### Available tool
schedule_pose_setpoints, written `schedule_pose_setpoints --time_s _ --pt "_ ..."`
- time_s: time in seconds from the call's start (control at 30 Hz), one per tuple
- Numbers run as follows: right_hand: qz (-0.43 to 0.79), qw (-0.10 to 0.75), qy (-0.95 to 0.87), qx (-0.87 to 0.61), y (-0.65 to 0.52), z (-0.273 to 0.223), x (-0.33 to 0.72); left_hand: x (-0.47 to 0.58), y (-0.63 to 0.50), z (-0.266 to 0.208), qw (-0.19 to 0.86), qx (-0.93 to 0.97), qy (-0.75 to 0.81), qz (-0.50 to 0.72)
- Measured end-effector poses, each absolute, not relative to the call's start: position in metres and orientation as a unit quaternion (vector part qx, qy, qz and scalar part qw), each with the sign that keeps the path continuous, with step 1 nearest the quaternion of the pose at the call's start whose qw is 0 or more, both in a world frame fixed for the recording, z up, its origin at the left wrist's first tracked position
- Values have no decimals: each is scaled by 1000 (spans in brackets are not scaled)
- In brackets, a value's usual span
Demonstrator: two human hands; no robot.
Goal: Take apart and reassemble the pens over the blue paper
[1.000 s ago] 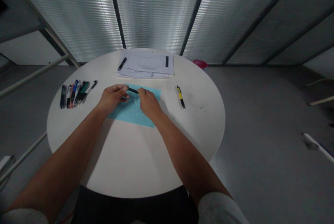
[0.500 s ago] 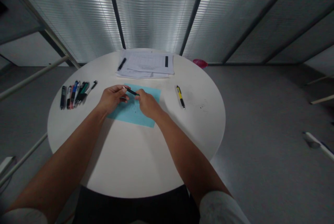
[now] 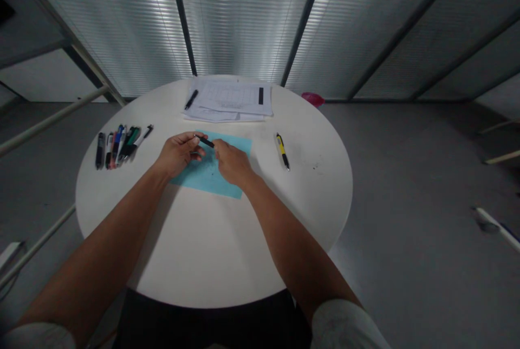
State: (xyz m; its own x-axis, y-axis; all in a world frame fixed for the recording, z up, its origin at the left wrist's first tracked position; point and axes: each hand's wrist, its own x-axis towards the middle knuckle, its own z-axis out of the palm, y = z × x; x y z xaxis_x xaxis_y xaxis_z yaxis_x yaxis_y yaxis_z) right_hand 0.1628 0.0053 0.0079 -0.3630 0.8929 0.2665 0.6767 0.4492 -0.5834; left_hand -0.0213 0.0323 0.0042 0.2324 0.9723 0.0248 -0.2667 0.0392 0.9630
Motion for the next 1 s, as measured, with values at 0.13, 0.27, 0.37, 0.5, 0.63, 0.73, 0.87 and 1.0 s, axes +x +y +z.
schedule_pose_setpoints --time_s 0.13,0.27,0.37,0.5,0.63,0.73,0.87,1.0 --pt "210 333 -788 -473 9 4 161 -21 31 7 634 477 350 499" --pt "197 361 -783 -467 15 -1 164 -23 32 4 627 481 354 500" --pt "173 329 -789 -488 15 3 167 -24 34 2 627 479 353 504" --pt "135 283 -797 -517 9 9 166 -24 34 1 621 481 359 504" --pt "167 313 -791 -498 6 9 163 -22 33 2 617 483 357 508" --pt "182 355 -774 -492 8 7 163 -22 32 3 616 483 353 512" --pt "197 369 -767 -486 12 3 164 -22 32 5 616 479 358 512" --pt "217 369 -779 -458 12 2 166 -22 32 5 627 475 354 506"
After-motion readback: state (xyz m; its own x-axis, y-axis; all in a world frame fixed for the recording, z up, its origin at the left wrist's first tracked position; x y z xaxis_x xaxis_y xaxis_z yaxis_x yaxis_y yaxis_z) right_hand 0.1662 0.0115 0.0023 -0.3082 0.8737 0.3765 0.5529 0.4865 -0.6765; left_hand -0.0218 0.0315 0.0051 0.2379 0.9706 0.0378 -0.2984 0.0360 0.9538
